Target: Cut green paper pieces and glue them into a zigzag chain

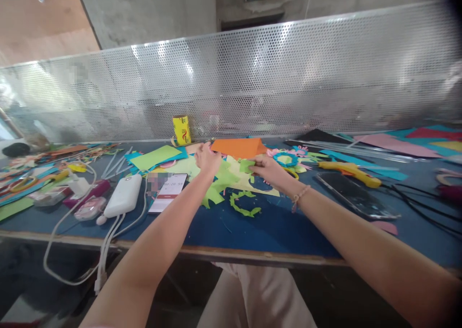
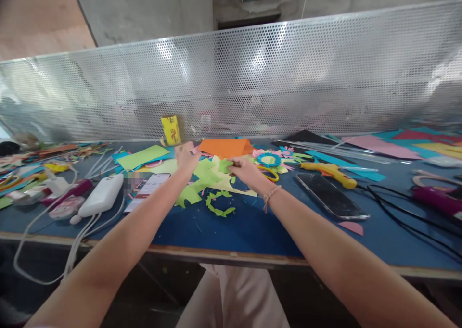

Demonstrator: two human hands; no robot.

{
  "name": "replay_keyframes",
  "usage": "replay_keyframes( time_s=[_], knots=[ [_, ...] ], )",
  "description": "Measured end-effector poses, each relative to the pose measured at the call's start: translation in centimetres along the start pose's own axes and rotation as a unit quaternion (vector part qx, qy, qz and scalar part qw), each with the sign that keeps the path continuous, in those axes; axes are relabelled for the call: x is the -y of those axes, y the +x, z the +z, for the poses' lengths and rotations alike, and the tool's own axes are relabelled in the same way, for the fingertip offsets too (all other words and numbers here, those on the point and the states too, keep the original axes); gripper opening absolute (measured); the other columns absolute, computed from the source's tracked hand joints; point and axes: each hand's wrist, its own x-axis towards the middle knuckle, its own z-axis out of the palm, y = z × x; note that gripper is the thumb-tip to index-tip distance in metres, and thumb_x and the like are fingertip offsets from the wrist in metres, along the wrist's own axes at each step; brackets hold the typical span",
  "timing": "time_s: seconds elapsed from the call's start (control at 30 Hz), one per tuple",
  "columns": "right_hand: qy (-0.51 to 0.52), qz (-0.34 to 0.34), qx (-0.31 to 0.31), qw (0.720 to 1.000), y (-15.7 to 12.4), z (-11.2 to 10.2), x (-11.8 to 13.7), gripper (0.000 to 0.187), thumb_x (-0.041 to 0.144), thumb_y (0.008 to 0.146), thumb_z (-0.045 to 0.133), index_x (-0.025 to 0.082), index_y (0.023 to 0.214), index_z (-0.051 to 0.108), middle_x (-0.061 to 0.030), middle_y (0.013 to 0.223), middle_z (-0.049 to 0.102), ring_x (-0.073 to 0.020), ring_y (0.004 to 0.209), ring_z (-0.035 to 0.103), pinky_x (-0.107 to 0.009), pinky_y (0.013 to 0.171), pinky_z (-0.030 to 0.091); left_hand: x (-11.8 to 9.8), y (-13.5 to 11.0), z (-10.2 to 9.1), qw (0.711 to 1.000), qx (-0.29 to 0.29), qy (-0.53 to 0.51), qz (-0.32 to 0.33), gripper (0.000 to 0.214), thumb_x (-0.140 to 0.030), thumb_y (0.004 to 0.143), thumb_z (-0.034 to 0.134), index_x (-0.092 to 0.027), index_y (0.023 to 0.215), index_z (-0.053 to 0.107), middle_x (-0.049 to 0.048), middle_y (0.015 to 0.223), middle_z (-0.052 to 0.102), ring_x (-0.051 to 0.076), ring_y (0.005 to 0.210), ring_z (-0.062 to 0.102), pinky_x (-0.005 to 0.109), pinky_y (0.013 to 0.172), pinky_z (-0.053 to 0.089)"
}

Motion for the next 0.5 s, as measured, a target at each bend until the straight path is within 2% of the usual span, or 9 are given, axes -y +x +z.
replay_keyframes(
  time_s=[0.03, 0.1, 0.13, 0.23, 0.33, 0.5],
  knots=[
    [0.001, -0.002, -0.003, 1.0, 0.1, -0.1, -0.1, 0.015, 0.01, 0.069, 0.055, 0.015, 0.079, 0.064, -0.0027, 0.069, 0.064, -0.0105, 0.063, 0.059, -0.021, 0.06, 0.049, -0.5, -0.5, 0.1, 1.0, 0.016, -0.003, 0.012, 0.034, -0.017, 0.07, 0.059, -0.018, 0.104, 0.056, 0.0143, 0.122, 0.054, 0.029, 0.118, 0.045, 0.042, 0.094, 0.035],
    [-0.004, -0.006, -0.007, 1.0, 0.2, -0.3, -0.2, 0.017, 0.008, 0.069, 0.055, 0.015, 0.082, 0.064, -0.0036, 0.075, 0.065, -0.0103, 0.065, 0.06, -0.021, 0.06, 0.05, -1.3, -1.6, 0.6, 0.987, 0.136, -0.059, 0.06, 0.017, -0.017, 0.076, 0.054, -0.014, 0.091, 0.06, 0.0129, 0.102, 0.064, 0.023, 0.097, 0.059, 0.035, 0.086, 0.042],
    [-0.008, -0.008, -0.008, 1.0, 0.2, -0.4, -0.2, 0.019, 0.007, 0.069, 0.055, 0.015, 0.084, 0.064, -0.0041, 0.078, 0.066, -0.0102, 0.066, 0.061, -0.021, 0.061, 0.05, -1.6, -2.2, 0.8, 0.977, 0.189, -0.07, 0.064, 0.012, -0.019, 0.075, 0.055, -0.013, 0.085, 0.06, 0.0126, 0.095, 0.066, 0.022, 0.089, 0.061, 0.034, 0.081, 0.045],
    [-0.018, -0.019, -0.017, 1.0, 0.2, -0.6, -0.2, 0.025, 0.005, 0.067, 0.058, 0.014, 0.089, 0.063, -0.0048, 0.081, 0.066, -0.0097, 0.064, 0.06, -0.021, 0.059, 0.05, -1.7, -3.5, 1.6, 0.959, 0.258, -0.1, 0.063, 0.013, -0.018, 0.071, 0.062, -0.013, 0.082, 0.059, 0.0102, 0.09, 0.066, 0.02, 0.079, 0.062, 0.032, 0.07, 0.048],
    [-0.021, -0.037, -0.012, 0.999, -0.1, -0.6, 0.0, 0.024, 0.005, 0.066, 0.06, 0.014, 0.088, 0.063, -0.0041, 0.078, 0.065, -0.0093, 0.062, 0.058, -0.02, 0.055, 0.05, -1.5, -4.1, 1.8, 0.946, 0.287, -0.148, 0.04, 0.007, -0.009, 0.07, 0.058, -0.014, 0.075, 0.057, 0.005, 0.076, 0.064, 0.015, 0.069, 0.061, 0.028, 0.062, 0.049],
    [0.014, -0.037, 0.003, 0.999, -0.3, -0.4, 0.0, 0.017, 0.01, 0.07, 0.057, 0.016, 0.086, 0.061, -0.0047, 0.085, 0.066, -0.0106, 0.068, 0.06, -0.022, 0.059, 0.053, -1.4, -4.2, 1.6, 0.939, 0.252, -0.231, -0.025, 0.009, -0.005, 0.068, 0.058, -0.013, 0.067, 0.056, -0.001, 0.061, 0.058, 0.009, 0.055, 0.058, 0.024, 0.058, 0.05]
  ],
)
